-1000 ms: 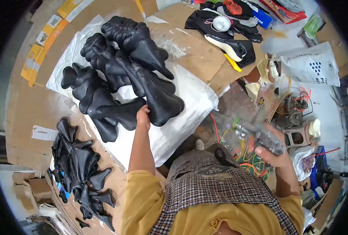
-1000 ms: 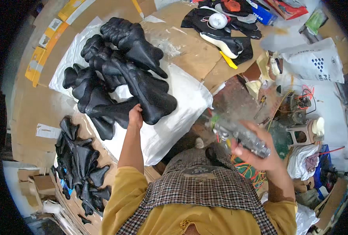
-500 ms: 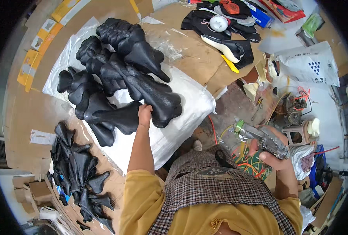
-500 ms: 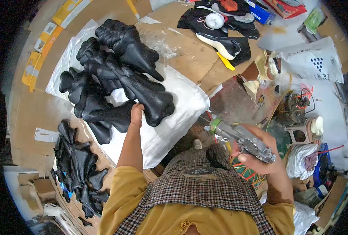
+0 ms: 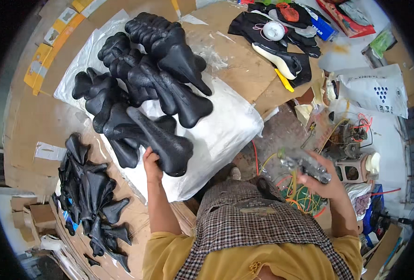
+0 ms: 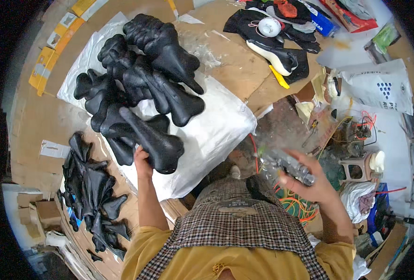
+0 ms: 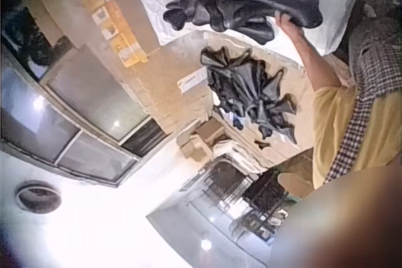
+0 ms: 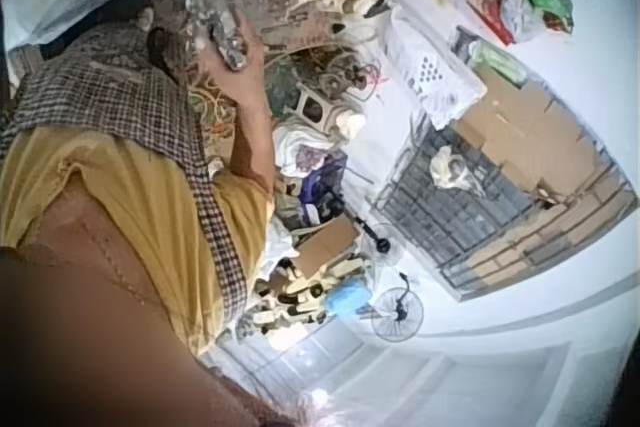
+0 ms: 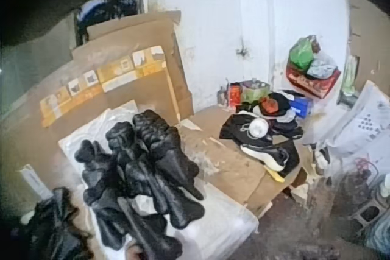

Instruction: Sorting and moving black bicycle seats between a work table and a large storage sack.

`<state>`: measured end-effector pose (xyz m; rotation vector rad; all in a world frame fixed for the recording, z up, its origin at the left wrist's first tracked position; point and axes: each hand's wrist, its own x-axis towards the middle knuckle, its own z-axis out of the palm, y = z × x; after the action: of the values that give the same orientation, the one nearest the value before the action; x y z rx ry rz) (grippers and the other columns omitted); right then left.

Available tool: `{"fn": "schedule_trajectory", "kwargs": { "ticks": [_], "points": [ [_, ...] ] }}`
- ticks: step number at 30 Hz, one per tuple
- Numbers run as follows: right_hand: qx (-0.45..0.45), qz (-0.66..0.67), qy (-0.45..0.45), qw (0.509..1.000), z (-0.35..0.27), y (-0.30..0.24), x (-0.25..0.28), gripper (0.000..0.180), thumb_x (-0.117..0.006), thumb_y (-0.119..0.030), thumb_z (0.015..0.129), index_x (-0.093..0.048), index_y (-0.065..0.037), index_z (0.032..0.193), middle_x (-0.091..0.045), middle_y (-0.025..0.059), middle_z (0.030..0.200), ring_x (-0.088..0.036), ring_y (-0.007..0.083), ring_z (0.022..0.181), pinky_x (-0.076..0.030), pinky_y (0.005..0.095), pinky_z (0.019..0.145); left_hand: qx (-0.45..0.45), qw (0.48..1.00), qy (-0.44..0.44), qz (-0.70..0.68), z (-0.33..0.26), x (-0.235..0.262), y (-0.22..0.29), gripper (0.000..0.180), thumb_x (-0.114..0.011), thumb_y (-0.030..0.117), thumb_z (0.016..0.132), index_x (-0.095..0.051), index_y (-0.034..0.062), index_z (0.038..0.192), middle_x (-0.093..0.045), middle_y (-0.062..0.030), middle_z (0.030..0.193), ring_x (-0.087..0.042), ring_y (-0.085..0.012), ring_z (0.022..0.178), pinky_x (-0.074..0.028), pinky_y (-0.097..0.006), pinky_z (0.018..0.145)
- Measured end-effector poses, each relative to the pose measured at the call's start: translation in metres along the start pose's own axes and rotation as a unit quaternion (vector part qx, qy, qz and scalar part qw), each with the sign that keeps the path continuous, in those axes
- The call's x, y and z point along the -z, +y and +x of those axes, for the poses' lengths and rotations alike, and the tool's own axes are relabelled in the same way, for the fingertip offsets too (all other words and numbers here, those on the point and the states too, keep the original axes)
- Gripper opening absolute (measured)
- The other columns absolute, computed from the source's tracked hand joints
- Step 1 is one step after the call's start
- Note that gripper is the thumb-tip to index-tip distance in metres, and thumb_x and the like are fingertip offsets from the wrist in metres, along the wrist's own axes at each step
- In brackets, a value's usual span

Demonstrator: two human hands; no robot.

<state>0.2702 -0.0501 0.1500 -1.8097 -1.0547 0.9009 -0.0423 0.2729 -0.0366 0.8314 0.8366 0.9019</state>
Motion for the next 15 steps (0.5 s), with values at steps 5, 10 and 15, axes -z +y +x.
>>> {"fn": "schedule_trajectory", "kwargs": {
  "ticks": [5,10,15],
  "points": [
    [0.037,0.146,0.023,0.988,0.029,-0.029,-0.002,0.056,-0.067,-0.016,0.075,-0.044,0.005,0.121,-0.06,0.0041,0.08,-0.056,0.0087,0.07,-0.046,0.0232,0.062,-0.02,0.999,-0.015,0.036,0.007,0.024,0.016,0.058,-0.042,0.008,0.054,-0.055,-0.004,0.109,-0.061,-0.0107,0.101,-0.057,-0.0229,0.095,-0.041,-0.029,0.089],
    [0.047,0.084,0.003,0.995,0.028,-0.008,0.002,0.057,-0.069,-0.013,0.074,-0.044,0.004,0.122,-0.059,0.0041,0.083,-0.055,0.009,0.074,-0.046,0.0234,0.066,-0.035,0.995,-0.088,-0.018,0.068,-0.016,0.0,0.051,-0.041,0.005,0.054,-0.057,-0.0051,0.102,-0.061,-0.0104,0.097,-0.057,-0.0235,0.091,-0.043,-0.03,0.086],
    [0.049,0.016,0.028,0.998,0.04,-0.016,0.006,0.056,-0.068,-0.009,0.074,-0.043,0.002,0.123,-0.059,0.0038,0.086,-0.055,0.0087,0.078,-0.044,0.0233,0.071,0.049,0.996,-0.073,-0.014,0.134,-0.047,-0.024,0.045,-0.042,0.004,0.057,-0.055,-0.0021,0.099,-0.058,-0.0097,0.1,-0.052,-0.0258,0.097,-0.037,-0.033,0.092]
  ]
}}
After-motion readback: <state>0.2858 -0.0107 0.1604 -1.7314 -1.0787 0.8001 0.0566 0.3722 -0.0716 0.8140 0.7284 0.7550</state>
